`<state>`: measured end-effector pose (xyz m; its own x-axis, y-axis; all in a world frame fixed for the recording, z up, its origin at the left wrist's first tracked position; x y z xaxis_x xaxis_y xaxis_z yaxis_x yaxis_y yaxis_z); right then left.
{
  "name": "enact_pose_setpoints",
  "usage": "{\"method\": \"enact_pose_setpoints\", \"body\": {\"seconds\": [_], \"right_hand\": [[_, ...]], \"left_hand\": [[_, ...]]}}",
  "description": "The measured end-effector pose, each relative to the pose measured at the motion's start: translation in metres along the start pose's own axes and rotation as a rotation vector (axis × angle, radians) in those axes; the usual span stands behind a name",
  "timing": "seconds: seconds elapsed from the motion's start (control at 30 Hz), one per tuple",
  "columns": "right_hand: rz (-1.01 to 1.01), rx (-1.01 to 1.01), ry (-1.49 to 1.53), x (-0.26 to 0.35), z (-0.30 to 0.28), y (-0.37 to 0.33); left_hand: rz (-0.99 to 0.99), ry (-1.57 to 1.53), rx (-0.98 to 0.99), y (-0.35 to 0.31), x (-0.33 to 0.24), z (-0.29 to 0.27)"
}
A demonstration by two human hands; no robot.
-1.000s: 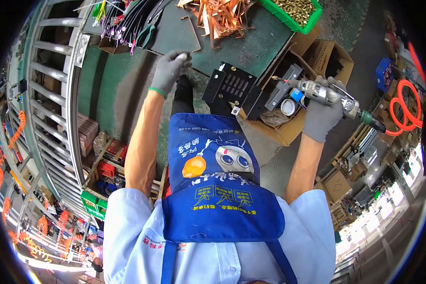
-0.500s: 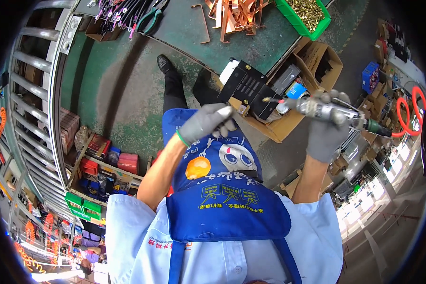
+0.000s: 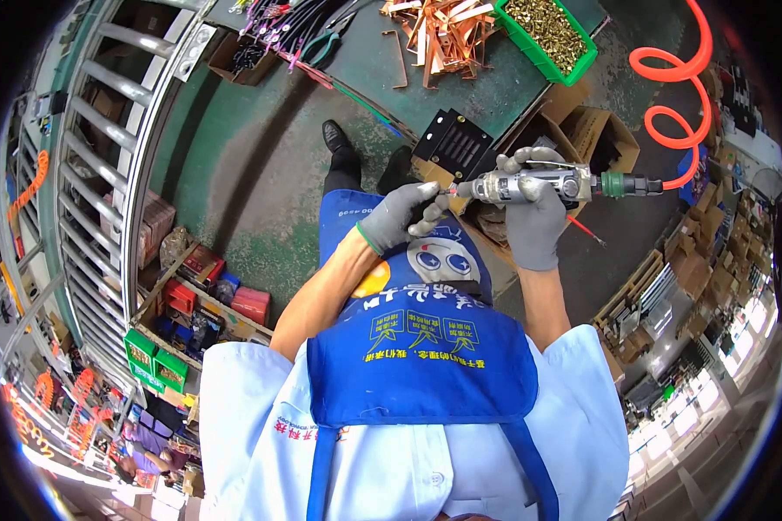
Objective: The worker is assembling electric motor components, using a power drill and hand tools to attach parts.
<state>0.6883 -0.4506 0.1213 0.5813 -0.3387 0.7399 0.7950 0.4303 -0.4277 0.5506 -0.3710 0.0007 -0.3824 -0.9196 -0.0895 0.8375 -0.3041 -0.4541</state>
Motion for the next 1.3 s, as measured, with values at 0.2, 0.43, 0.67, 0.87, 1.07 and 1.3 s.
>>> {"method": "enact_pose_setpoints", "body": {"seconds": [0.2, 0.43, 0.67, 0.87, 1.07, 1.3], "right_hand": [[-0.113, 0.011, -0.114, 0.013, 0.025, -0.012], [-0.298, -0.033, -0.303, 0.011, 0.008, -0.012], [-0.329, -0.021, -0.264, -0.004, 0.003, -0.017], [-0.383, -0.015, -0.284, -0.008, 0.012, -0.013], [-0.388, 0.013, -0.335, -0.011, 0.024, -0.007], [-0.313, 0.064, -0.309, -0.018, 0.029, 0.004]], "left_hand": [[0.011, -0.015, -0.173, -0.002, -0.008, -0.021], [0.241, 0.349, -0.306, 0.005, -0.029, -0.04], [0.356, 0.751, -0.44, 0.042, -0.01, -0.054], [0.556, 0.721, -0.602, 0.044, -0.031, -0.068], [0.664, 0.806, -0.672, 0.036, -0.04, -0.056], [0.599, 0.676, -0.596, 0.047, -0.034, -0.075]]}}
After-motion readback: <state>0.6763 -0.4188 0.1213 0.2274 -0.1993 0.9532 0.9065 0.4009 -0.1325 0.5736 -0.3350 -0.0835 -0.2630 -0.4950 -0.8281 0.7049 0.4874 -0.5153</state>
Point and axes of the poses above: each hand's wrist, its own y-axis towards the middle knuckle, its own z-axis out of the palm, x = y × z, the point moved 8 cm from there along y, towards the middle knuckle, and after that the axes turned 8 degrees about z, right-handed, at the moved point
